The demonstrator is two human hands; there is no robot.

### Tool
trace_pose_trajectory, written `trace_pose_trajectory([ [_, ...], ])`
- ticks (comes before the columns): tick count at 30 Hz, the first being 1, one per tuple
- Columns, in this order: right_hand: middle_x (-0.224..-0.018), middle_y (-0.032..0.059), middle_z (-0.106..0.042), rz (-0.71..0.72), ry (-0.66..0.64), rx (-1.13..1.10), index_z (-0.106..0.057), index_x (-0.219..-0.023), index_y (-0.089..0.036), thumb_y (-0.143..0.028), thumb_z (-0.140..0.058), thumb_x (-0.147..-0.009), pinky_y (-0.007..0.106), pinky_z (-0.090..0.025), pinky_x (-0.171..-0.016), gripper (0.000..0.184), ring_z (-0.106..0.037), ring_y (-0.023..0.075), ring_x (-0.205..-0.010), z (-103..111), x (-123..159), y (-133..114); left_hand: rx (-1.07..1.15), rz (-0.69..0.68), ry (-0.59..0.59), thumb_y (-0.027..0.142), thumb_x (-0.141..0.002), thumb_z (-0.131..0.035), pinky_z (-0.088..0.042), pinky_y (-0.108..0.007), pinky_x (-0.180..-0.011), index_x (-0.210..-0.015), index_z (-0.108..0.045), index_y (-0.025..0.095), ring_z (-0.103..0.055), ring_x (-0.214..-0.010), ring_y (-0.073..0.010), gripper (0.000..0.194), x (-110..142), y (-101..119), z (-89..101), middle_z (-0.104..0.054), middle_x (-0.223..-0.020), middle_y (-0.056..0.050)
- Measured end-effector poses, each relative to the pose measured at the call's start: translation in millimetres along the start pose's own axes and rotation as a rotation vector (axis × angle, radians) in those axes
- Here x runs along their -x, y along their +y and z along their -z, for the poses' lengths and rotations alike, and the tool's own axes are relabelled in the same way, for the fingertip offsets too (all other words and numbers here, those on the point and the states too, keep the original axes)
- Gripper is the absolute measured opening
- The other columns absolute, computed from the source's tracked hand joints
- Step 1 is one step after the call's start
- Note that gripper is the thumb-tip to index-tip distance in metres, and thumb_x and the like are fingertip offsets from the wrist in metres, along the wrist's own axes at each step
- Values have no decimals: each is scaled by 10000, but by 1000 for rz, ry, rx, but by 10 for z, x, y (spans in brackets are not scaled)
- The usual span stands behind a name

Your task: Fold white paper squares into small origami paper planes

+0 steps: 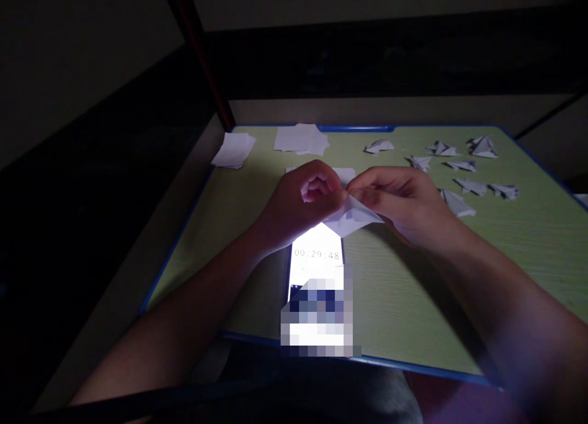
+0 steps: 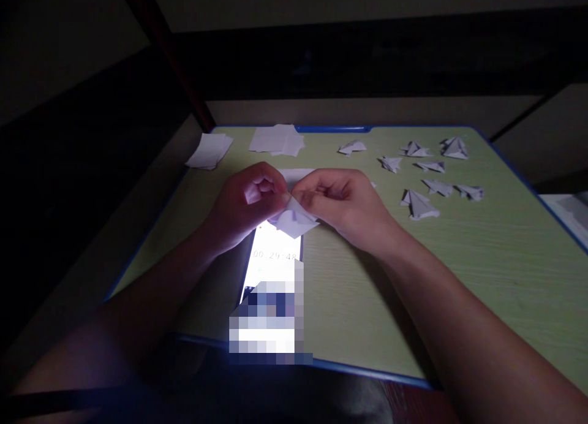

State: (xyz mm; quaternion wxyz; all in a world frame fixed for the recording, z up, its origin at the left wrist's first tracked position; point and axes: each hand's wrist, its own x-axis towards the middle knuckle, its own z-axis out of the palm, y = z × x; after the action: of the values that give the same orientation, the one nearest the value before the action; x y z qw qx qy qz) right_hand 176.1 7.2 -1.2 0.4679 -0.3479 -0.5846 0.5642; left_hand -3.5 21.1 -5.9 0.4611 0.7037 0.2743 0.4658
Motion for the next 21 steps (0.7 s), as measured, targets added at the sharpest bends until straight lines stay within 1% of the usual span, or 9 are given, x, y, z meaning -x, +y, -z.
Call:
trace_pose_trajectory([
  [4,-669,-10,-698,2,-15,-15,-754,-708,-215,-142,-724,-733,234,-444,-519,83,-582,97,-548,8,-2,1,0,0,-14,182,-742,-618,-482,-198,-595,-746,-534,171,-532,-624,-65,86,7,11,-1,-551,-682,42],
  [9,-673,-11,-695,19,-32,-9,-753,-719,-210,-151,-727,-741,227,-433,-516,68,-574,87,-546,11,-1,11,21,32,-18,180,-734,-607,-477,-199,-590,-741,-530,170,-519,-610,-64,78,9,31,-8,-541,-673,44],
  [15,-646,-17,-690,5,4,18,-758,-703,-221,-136,-719,-729,216,-416,-497,97,-566,83,-533,-14,7,-3,50,75,-41,194,-746,-594,-471,-205,-577,-737,-528,173,-528,-603,-72,70,6,35,-8,-531,-654,46],
  [21,-643,-23,-694,8,2,23,-756,-694,-228,-107,-708,-715,219,-410,-492,132,-563,85,-525,-28,8,-21,38,93,-58,229,-760,-586,-453,-206,-550,-714,-516,178,-511,-566,-71,98,5,46,-9,-517,-615,54],
])
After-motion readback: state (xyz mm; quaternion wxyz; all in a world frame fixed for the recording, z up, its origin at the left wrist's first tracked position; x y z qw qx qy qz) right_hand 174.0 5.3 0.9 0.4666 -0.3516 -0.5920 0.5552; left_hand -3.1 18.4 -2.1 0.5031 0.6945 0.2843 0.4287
